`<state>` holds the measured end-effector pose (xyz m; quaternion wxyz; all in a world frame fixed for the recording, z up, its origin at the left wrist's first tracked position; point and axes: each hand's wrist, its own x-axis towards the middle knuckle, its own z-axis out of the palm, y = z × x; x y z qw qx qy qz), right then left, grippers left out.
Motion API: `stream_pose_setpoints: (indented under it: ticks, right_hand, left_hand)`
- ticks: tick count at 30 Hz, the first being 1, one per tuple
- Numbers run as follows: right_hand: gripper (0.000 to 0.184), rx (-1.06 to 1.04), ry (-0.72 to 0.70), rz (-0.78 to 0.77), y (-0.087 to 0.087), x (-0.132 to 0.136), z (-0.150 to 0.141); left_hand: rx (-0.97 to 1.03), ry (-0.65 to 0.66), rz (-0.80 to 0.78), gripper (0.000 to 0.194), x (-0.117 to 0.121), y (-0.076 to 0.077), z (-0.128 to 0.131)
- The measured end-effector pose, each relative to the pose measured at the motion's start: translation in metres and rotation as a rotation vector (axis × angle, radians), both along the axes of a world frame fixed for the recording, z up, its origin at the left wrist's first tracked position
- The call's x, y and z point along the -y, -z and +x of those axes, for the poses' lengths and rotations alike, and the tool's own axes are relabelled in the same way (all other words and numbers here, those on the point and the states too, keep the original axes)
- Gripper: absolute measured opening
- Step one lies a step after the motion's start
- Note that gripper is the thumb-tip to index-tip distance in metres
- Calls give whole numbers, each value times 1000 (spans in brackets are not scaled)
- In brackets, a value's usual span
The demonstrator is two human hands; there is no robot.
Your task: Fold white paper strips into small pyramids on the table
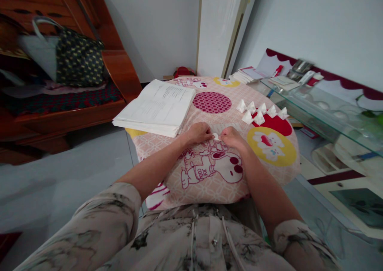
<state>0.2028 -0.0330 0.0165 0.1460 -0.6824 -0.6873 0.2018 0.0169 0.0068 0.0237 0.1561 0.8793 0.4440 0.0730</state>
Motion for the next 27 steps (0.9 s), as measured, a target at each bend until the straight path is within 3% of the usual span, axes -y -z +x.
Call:
stream_pose_setpoints:
  ticks: [8,19,27]
  right_hand:
    - [25,-67,5,-47,-5,4,0]
    - [18,141,27,-97,-10,-1,-8]
    - [19,101,21,-87,-7,1,-6]
  left_hand:
    - [-12,-61,-39,28,-1,-2,4]
    - [-129,-82,-33,36,-3,-2,9]
    - [-136,-103,-7,37,4,-4,8]
